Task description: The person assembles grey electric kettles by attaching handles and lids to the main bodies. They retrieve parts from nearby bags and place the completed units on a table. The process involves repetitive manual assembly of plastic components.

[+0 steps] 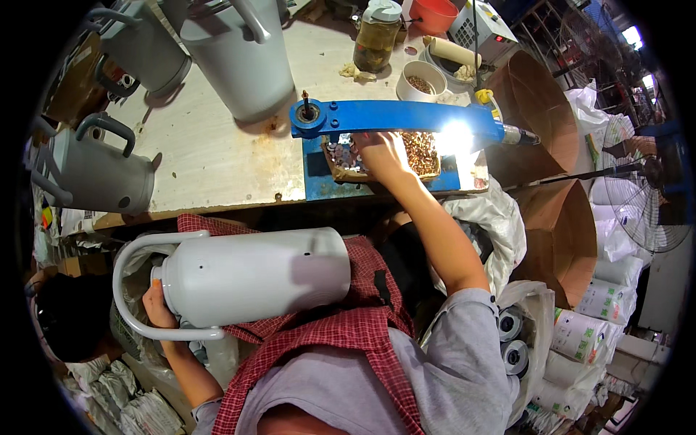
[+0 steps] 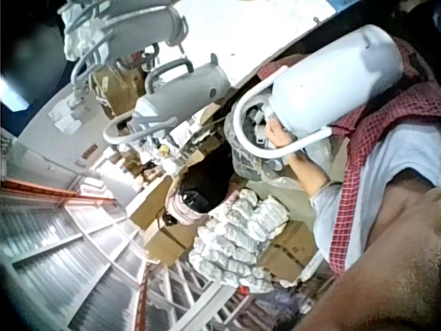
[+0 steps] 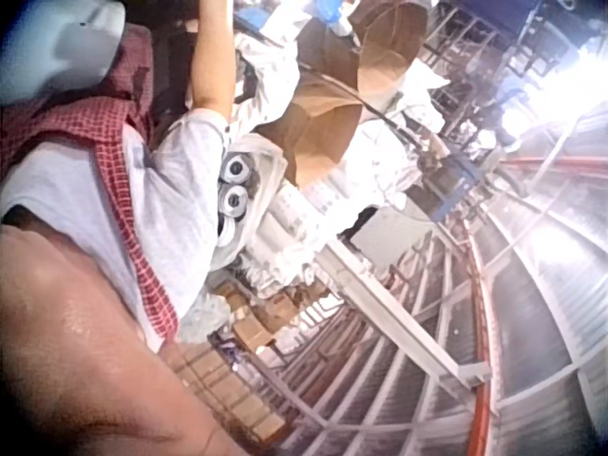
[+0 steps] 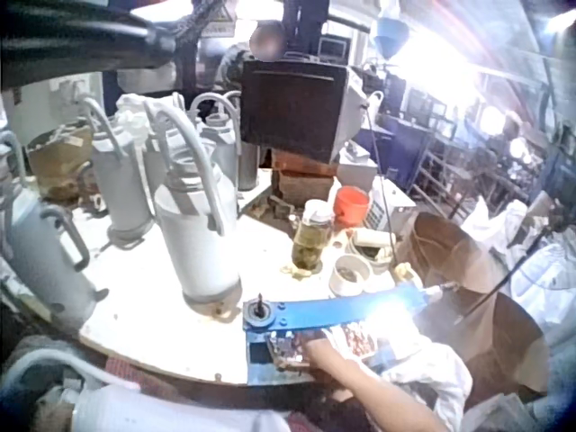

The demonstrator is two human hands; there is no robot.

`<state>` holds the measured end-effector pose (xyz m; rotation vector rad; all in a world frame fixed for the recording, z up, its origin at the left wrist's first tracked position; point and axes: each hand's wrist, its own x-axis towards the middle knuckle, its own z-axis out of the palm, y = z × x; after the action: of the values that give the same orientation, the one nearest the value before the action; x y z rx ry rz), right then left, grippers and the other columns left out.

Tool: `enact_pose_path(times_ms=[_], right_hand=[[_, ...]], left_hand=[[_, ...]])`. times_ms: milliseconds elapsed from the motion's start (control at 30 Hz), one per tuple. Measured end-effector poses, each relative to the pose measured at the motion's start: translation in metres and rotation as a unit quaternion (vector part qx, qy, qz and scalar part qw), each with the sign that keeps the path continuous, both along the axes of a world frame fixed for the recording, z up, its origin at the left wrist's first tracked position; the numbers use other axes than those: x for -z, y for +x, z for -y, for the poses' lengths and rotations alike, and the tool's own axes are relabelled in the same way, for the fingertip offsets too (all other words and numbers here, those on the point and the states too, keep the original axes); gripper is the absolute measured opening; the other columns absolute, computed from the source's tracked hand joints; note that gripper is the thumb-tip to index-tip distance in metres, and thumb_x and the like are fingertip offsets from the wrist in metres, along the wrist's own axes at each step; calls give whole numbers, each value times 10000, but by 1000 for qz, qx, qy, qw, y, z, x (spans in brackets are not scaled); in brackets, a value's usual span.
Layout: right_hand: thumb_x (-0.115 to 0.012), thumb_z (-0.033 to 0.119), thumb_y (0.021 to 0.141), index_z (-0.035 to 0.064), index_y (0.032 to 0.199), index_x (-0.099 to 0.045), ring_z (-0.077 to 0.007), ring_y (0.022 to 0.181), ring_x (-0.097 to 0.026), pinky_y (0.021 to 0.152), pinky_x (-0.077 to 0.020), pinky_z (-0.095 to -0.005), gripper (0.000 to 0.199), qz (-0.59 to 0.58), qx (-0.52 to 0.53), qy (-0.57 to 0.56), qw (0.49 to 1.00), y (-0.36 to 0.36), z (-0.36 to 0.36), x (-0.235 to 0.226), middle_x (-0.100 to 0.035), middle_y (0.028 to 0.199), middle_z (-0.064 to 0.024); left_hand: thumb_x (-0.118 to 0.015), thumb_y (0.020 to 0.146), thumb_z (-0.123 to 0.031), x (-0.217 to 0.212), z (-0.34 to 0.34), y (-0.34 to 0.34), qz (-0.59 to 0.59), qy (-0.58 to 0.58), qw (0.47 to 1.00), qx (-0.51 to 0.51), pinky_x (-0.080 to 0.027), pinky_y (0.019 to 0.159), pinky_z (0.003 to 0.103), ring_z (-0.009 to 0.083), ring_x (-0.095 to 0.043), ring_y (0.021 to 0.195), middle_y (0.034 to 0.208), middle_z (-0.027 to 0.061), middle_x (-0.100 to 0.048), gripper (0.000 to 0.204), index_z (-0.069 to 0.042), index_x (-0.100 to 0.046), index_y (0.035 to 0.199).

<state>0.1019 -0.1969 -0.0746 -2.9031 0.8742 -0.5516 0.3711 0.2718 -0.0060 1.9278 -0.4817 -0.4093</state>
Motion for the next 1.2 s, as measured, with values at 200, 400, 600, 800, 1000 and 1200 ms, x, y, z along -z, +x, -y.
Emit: enact_pose_path(times_ms=[200,400,600,800,1000,1200], right_hand=[[-630,43,749,96,954,-661,-289,810,-639,722,-522,-377,214,50,-60,2,997,-24,-19,-30,-666,926,-83],[-681,-96,719,26,958,-690,-222,831,-682,685,-540,-282,269,322,-111,44,939,5,-52,-131,-690,949,-120],[-671,-101,732,16,969,-696,-203,811,-676,657,-535,-258,265,341,-134,-4,931,49,-30,-147,-689,947,-119],[-679,-101,709,16,963,-697,-203,800,-675,665,-536,-264,280,327,-163,-24,931,53,-26,-148,-688,942,-115],[-682,-91,708,17,962,-696,-217,789,-671,666,-535,-271,277,307,-164,-19,937,55,-26,-142,-685,935,-119],[-701,-74,739,16,969,-691,-225,859,-677,763,-532,-296,247,311,-159,42,936,56,-31,-146,-687,986,-138]], left_hand=[[-423,973,-407,-28,32,-10,-195,-144,958,-151,-495,709,274,161,-631,802,940,90,-657,463,-2,-636,1042],[-461,944,-453,-18,25,5,-219,-244,907,-264,-493,863,328,214,-599,1017,1180,110,-593,503,-44,-562,1219],[-478,944,-432,-22,46,13,-262,-300,874,-279,-472,910,338,209,-577,1055,1167,91,-592,466,-62,-551,1219],[-476,946,-429,-1,34,22,-250,-328,875,-253,-462,920,340,209,-567,1071,1163,81,-593,451,-60,-573,1186],[-457,963,-391,-1,38,19,-274,-338,864,-254,-481,891,310,190,-603,1023,1145,90,-624,441,-26,-580,1179],[-452,965,-396,-10,49,15,-267,-343,859,-271,-465,920,321,190,-585,1056,1161,82,-616,438,-35,-582,1177]])
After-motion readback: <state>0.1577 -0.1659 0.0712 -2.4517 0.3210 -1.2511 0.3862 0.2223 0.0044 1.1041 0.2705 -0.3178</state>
